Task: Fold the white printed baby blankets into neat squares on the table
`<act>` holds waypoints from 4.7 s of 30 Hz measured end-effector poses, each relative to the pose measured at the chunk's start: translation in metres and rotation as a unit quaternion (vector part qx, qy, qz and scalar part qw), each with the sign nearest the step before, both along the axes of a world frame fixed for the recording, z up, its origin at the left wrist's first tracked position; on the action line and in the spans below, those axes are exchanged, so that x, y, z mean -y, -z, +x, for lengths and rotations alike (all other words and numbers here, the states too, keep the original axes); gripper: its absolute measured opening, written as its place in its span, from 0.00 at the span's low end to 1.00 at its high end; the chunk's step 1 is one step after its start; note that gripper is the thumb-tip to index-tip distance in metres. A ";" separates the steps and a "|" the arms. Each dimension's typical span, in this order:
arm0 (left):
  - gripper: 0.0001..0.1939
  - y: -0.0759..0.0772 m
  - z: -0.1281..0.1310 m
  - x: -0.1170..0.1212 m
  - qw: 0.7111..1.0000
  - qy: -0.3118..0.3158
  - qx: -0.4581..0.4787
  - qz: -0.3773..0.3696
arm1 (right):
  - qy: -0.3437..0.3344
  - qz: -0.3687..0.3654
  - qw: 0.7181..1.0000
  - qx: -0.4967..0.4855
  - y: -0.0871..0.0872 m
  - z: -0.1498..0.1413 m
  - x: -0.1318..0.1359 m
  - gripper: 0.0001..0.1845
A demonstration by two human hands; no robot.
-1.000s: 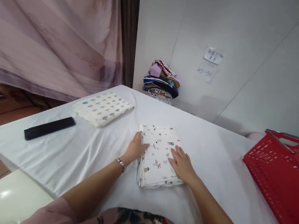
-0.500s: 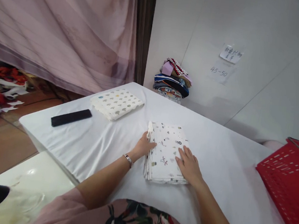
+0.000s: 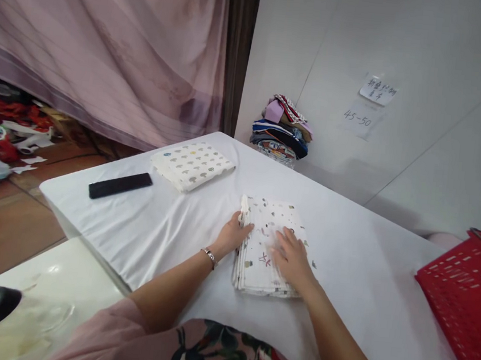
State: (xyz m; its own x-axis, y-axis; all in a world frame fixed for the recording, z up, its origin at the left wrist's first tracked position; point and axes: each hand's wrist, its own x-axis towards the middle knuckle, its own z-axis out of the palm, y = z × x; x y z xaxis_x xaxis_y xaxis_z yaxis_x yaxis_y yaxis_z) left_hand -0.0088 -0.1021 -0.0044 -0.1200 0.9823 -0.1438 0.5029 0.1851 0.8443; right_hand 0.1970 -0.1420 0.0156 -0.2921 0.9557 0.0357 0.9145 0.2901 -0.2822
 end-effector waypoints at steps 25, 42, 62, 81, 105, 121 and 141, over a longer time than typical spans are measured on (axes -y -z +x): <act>0.14 -0.010 -0.007 -0.050 0.996 -0.019 -0.092 0.001 | -0.119 -0.009 0.993 0.021 0.007 -0.039 0.013 0.30; 0.12 -0.002 -0.010 -0.055 0.995 -0.041 -0.091 0.013 | -0.227 -0.025 0.973 0.003 -0.004 -0.055 0.046 0.33; 0.13 -0.004 -0.008 -0.067 0.992 -0.036 -0.104 0.062 | -0.240 -0.047 0.970 0.016 -0.002 -0.057 0.046 0.35; 0.13 -0.009 -0.008 -0.063 0.993 -0.021 -0.110 0.033 | -0.248 -0.027 0.968 0.015 0.004 -0.064 0.052 0.33; 0.19 -0.012 -0.010 -0.010 0.994 0.071 -0.078 -0.011 | -0.281 0.051 0.958 -0.020 0.004 -0.062 0.056 0.25; 0.17 -0.014 -0.011 0.014 0.995 0.081 -0.056 -0.018 | -0.295 0.049 0.954 -0.025 0.006 -0.062 0.056 0.24; 0.15 -0.016 -0.015 0.034 0.995 0.087 -0.041 -0.037 | -0.311 0.032 0.949 -0.045 0.011 -0.065 0.057 0.22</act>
State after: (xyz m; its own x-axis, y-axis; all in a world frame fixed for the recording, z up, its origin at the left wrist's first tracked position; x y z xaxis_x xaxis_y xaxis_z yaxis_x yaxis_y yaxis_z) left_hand -0.0235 -0.1362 0.0115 0.0376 0.9765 -0.2124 0.5989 0.1481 0.7870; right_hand 0.1318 -0.1993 0.0046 -0.7913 0.5952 0.1397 0.5343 0.7843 -0.3153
